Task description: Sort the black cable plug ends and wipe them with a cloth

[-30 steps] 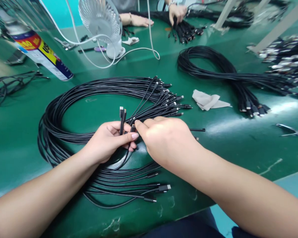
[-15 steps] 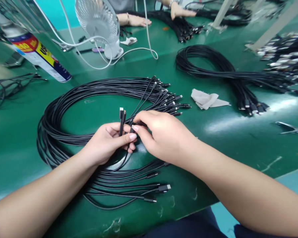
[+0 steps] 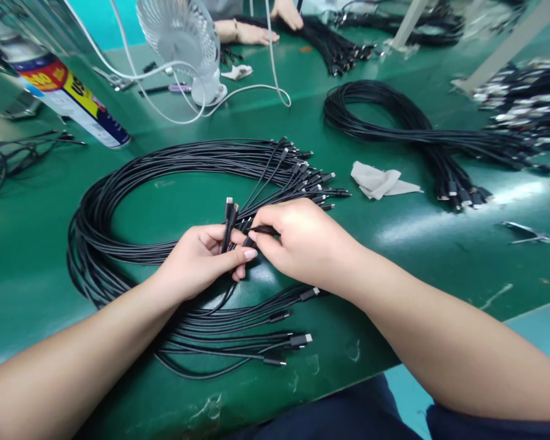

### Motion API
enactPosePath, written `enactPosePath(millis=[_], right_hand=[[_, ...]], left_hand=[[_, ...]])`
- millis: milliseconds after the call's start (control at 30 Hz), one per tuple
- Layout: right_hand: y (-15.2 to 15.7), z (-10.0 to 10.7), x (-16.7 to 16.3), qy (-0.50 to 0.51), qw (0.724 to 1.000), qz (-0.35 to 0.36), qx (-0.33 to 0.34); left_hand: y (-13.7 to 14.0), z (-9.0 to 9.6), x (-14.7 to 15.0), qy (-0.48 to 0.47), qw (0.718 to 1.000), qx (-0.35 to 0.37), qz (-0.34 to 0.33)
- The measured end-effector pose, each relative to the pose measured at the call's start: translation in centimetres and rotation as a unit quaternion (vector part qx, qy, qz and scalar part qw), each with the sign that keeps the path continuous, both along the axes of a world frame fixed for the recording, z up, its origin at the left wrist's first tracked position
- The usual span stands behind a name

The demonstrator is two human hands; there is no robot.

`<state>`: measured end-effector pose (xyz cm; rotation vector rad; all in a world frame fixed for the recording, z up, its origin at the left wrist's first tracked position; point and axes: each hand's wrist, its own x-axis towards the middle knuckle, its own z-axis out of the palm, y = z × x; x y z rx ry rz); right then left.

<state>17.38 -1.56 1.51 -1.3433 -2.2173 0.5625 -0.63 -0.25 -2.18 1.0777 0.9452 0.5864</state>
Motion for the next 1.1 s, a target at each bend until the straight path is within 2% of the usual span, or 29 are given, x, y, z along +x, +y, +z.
enactPosePath(millis=[100,267,500,900,1100], right_hand=[[-0.02,0.06,0.09,0.007,1.000,0.000,0.017],[0.32,-0.07,0.52,0.019,0.999,-0.033,-0.004],[0.41,-0.41,0.28,0.049,0.998,0.011,-0.029],[0.21,-0.48,0.38,-0.015,1.000,0.024,0.007],[0.32,-0.44,0.52,-0.011,0.999,-0.032,0.026]], left_hand=[[0.00,0.05,-0.01,-0.001,1.000,-0.003,0.007],[0.11,-0.08,-0.03,-0.019,1.000,-0.015,0.010],[0.18,-0.22,-0.14,-0.021,1.000,-0.006,-0.002],[0.06,0.37,0.06,0.041,0.999,0.016,0.001],[0.05,0.17,0.03,0.017,1.000,0.002,0.001]])
